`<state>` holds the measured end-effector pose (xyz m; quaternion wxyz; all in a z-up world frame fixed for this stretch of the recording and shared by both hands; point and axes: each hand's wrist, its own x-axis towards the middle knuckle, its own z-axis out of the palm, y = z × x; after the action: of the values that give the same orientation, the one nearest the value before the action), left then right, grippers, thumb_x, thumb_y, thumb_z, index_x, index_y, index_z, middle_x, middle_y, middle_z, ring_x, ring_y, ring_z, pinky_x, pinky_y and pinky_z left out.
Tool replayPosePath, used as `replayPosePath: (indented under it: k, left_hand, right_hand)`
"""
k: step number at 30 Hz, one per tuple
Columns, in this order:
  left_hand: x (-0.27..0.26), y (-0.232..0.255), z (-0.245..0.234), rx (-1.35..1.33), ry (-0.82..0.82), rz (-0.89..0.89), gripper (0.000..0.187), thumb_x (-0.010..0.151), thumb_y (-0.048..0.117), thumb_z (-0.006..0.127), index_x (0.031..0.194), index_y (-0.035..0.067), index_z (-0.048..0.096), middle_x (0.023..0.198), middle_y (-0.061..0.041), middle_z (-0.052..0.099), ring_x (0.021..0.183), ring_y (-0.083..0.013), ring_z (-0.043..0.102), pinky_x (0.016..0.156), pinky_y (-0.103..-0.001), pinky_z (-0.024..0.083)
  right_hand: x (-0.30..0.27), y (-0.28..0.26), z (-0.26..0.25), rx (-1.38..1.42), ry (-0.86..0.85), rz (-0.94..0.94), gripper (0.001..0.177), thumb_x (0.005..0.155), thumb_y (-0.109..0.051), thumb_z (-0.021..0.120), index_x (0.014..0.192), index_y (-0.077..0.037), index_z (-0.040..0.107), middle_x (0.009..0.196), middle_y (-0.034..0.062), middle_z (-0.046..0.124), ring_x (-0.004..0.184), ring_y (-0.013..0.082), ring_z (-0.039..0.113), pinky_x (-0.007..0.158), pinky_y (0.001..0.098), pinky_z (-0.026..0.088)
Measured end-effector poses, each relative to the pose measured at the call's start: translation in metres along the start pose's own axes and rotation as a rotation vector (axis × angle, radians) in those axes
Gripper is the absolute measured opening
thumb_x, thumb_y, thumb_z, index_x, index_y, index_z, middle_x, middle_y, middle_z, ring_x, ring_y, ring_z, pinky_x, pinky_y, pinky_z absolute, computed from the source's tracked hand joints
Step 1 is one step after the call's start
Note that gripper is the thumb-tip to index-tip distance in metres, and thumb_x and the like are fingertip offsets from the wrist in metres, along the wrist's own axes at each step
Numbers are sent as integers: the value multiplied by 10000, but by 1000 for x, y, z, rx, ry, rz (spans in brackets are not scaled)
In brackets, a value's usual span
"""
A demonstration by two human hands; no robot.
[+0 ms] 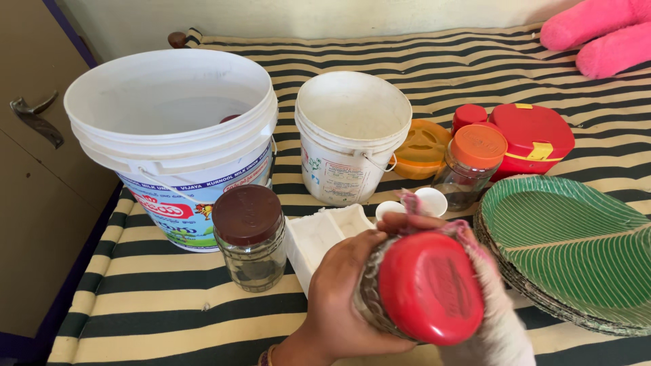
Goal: The person wipes several glass jars with a cloth, drying them one by one. The person picks up each jar from a bucket, wipes it with a cloth, and places it on a striped surface. The person handles jars with different colored lids and continues the wiping process throughout the clip.
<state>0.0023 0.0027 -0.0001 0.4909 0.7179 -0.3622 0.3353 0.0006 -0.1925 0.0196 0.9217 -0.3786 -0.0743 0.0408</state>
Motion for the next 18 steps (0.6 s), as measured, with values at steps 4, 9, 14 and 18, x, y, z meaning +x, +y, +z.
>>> replayPosePath:
  k: [4, 9, 14, 18]
  left_hand:
    - [5, 4, -12, -141, 34, -111, 1071, 623, 398, 1001, 1456, -58, 504, 1333, -174, 679, 1233, -278, 719, 1101, -400, 562]
    - [16, 14, -27, -447, 159, -231, 993, 723, 301, 979, 1489, -65, 464, 1407, -180, 667, 1278, -251, 707, 1159, -400, 582]
    - [14, 8, -35, -709, 323, -306, 901, 747, 197, 967, 1439, -67, 454, 1355, -175, 649, 1258, -252, 671, 1127, -406, 552]
    - [6, 0, -31, -962, 373, -391, 870, 766, 212, 970, 1419, -106, 491, 1280, -163, 653, 1153, -242, 660, 1041, -398, 547]
  right_hand:
    - [24, 32, -6, -97, 72, 72, 680, 971, -391, 595, 1449, 85, 505, 1438, 205, 586, 1275, 318, 573, 1076, 493, 420]
    - [22, 82, 3, -252, 106, -280, 673, 947, -374, 604, 1474, 21, 467, 1467, 138, 565, 1314, 273, 549, 1096, 453, 408]
    - [20, 110, 28, -120, 269, -288, 682, 923, -357, 614, 1500, -43, 429, 1496, 72, 544, 1352, 228, 524, 1116, 413, 396]
    - [3, 83, 38, -550, 247, -233, 697, 822, -332, 721, 1419, -38, 515, 1373, 79, 635, 1229, 213, 630, 1017, 379, 508]
